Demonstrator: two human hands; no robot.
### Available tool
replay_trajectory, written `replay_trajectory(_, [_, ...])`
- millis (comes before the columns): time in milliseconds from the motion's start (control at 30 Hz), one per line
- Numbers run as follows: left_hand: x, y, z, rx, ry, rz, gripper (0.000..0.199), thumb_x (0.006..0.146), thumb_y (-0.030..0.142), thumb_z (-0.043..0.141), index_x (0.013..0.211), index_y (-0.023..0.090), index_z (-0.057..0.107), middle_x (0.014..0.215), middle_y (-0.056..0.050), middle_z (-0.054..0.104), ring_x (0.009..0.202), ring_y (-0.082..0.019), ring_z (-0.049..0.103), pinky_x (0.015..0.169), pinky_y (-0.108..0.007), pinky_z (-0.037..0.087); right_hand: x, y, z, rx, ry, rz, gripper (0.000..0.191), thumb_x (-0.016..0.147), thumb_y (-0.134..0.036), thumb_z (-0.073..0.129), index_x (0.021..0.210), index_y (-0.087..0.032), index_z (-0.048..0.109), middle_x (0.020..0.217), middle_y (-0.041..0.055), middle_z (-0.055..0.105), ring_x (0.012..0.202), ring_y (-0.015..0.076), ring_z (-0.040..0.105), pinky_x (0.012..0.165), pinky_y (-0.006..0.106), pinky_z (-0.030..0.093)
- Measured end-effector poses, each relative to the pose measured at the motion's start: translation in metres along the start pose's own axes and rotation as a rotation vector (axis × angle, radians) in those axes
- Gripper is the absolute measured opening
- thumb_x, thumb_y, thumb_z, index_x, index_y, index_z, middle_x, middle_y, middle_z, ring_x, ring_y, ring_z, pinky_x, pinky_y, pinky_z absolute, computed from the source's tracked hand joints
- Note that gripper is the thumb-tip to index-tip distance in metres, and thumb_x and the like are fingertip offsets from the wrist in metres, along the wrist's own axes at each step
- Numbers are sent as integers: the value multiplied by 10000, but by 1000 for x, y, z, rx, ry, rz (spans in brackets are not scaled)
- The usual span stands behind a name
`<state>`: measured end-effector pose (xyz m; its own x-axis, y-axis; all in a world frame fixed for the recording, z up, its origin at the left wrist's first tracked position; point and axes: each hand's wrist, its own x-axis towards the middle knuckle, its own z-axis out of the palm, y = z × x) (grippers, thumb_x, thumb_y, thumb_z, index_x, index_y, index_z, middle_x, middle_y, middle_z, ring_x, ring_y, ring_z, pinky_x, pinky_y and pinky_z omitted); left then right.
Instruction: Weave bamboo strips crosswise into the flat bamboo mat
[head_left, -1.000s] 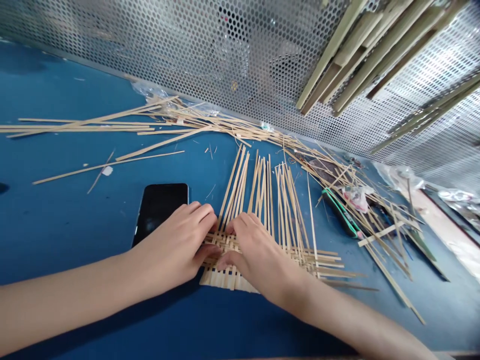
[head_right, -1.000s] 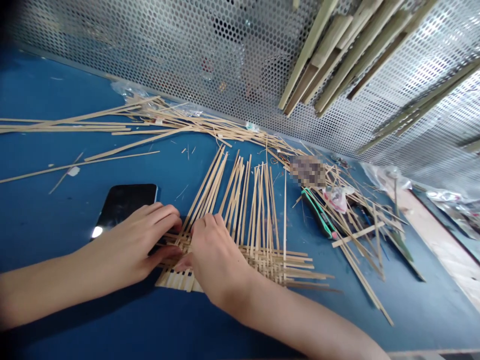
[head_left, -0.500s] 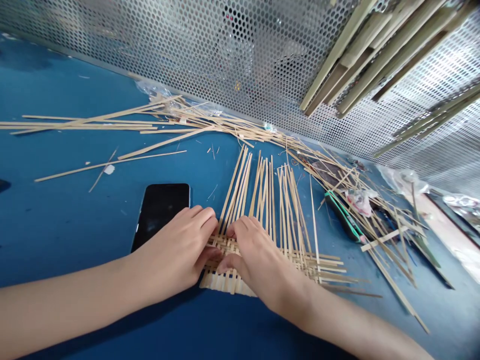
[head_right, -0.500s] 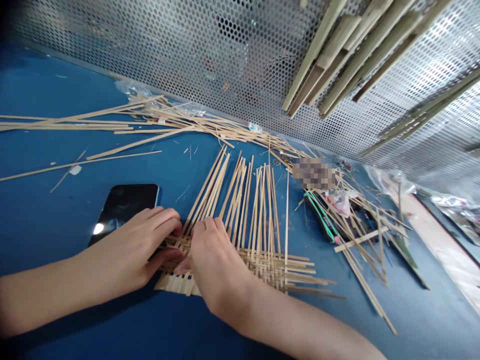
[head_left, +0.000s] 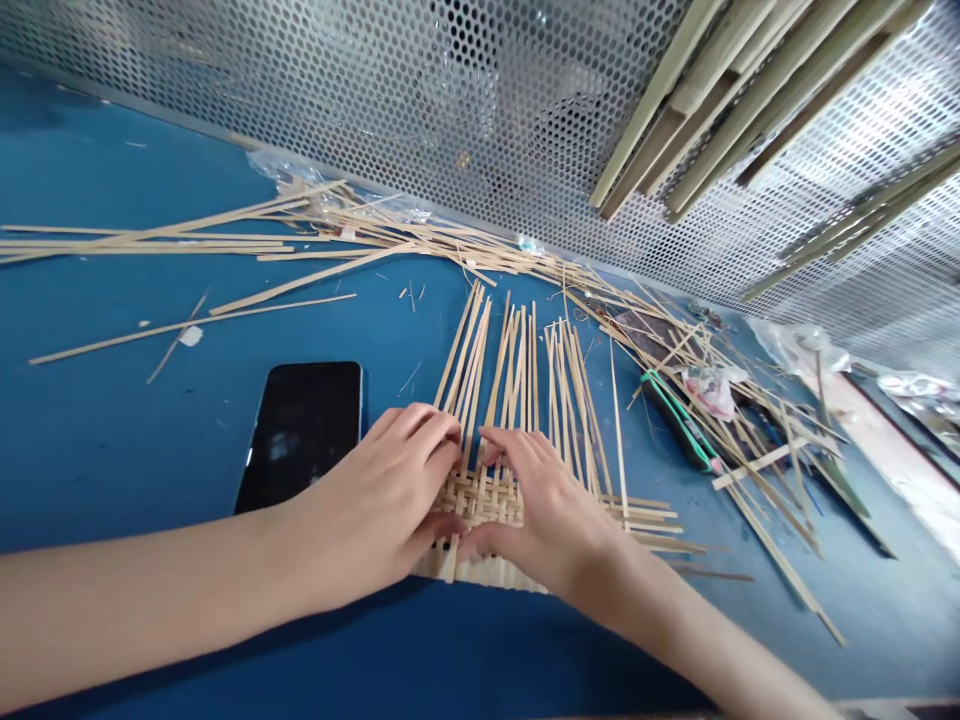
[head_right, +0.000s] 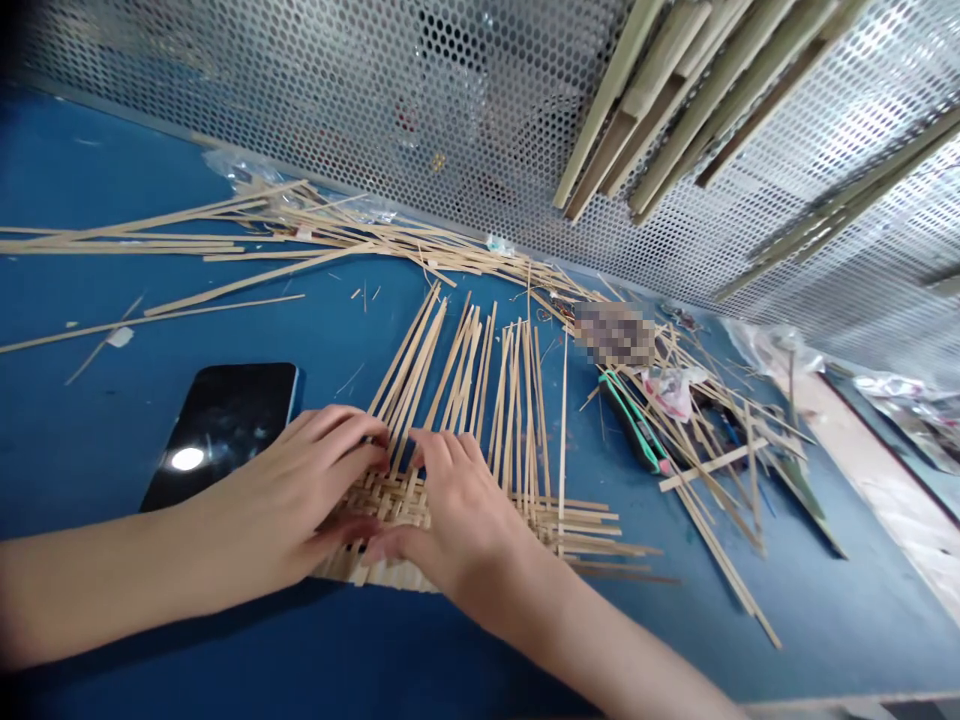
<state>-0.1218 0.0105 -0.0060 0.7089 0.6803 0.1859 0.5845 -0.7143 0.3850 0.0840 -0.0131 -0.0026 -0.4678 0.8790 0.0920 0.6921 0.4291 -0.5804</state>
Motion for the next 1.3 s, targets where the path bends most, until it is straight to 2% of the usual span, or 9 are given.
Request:
replay_trajectory(67, [1,-1,1,14,17,-10,157,813,169,633,954,121,584,1089,-114,547,1050,-298,485,854,-460,468,2,-7,1,-12,-22,-5,648,773,-316,798,1279,-169,422,1139,94,576,1093,275,550,953,492,490])
replay_trajectory(200, [0,-5,0,80,74,-1,178,841,274,634,919,123,582,1094,-120,553,1004,-294,506,820,-464,470,6,-18,-2,-20,-60,-10,578,822,-250,750,1280,-147,412,1162,116,575,1104,276,552,966,487,483])
replay_trajectory(300, [1,-6,0,68,62,-4,130,846,234,609,917,128,586,1081,-112,557,1003,-283,509,820,-454,469,7,-18,-2,-9,-82,-16,523,834,-202,722,1254,-127,420,1161,124,570,1097,270,541,956,469,488])
replay_trajectory(600, [3,-3,5,12,53,-26,59,856,170,545,892,131,569,1057,-109,532,954,-261,499,801,-442,475,12,-12,5,37,-56,-13,524,708,-115,768,1146,-102,480,1072,120,592,978,269,549,889,456,495])
replay_trajectory(933, [4,1,6,5,6,-66,132,839,100,429,902,141,537,1000,-104,505,841,-227,477,712,-407,456,14,-14,7,37,-55,9,500,685,-113,773,1104,-90,500,1004,115,604,913,259,559,843,441,502])
replay_trajectory(1100, [2,1,5,14,3,-79,143,825,100,448,915,142,551,1007,-97,524,813,-216,503,694,-388,461,7,-14,6,48,-34,-28,465,770,-89,697,1171,-135,466,1077,110,588,984,259,548,879,437,496])
replay_trajectory(1200, [0,-1,1,20,16,-65,150,797,80,469,907,143,550,1019,-94,535,833,-221,518,715,-395,469,3,-12,5,67,0,-47,518,813,-159,711,1250,-143,432,1114,110,584,1015,265,539,893,448,493])
replay_trajectory(1300, [-2,-5,-5,116,58,-20,169,708,57,495,842,149,541,997,-98,549,820,-243,529,700,-420,459,4,-14,7,69,67,-79,598,840,-258,728,1320,-127,397,1149,123,591,1046,273,530,927,472,475])
